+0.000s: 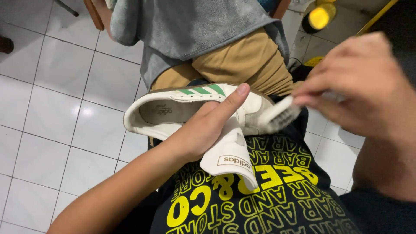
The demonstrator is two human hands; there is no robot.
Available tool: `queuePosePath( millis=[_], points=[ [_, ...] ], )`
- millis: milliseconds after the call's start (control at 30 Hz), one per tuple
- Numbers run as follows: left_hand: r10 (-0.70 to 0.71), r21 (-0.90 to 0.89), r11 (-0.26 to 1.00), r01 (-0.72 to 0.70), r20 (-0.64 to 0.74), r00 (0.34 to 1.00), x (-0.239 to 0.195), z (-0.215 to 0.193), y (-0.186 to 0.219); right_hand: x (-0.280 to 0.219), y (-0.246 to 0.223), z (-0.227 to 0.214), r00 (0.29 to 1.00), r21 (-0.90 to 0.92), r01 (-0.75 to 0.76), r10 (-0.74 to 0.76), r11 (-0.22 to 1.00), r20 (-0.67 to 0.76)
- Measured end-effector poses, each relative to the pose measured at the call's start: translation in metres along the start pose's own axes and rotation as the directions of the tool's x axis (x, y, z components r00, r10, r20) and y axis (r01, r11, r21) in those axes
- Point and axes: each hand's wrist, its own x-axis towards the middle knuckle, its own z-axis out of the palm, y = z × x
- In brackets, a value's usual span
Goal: The person holds a white Adidas sneaker on their lap and scrubs the toe and side panels with a small brush. They rotate the shoe to access different areas and continue scrubbing the upper fabric and sole edges.
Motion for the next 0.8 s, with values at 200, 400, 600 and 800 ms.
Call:
queuePosePath(
  millis=[200,400,600,800],
  points=[
    [0.067,0.093,0.994,-0.064,-0.031,0.997,-0.001,-0.003,0.003,0.012,0.014,0.006,0.996,0.042,0.078,-0.080,0.996,0.037],
    [-0.024,-0.031,0.999,0.023,-0.023,0.999,0.001,-0.005,-0.001,-0.019,0.023,-0.007,0.984,0.044,-0.155,0.158,0.987,-0.082],
    [0.018,-0.013,1.000,-0.019,-0.018,1.000,0.004,-0.004,-0.003,0.000,-0.042,0.022,0.992,0.072,0.115,-0.111,0.991,-0.058],
    [-0.003,-0.166,0.986,0.001,-0.013,1.000,0.003,-0.012,-0.003,-0.040,0.032,0.021,0.943,-0.151,-0.309,0.282,0.939,-0.175]
  ],
)
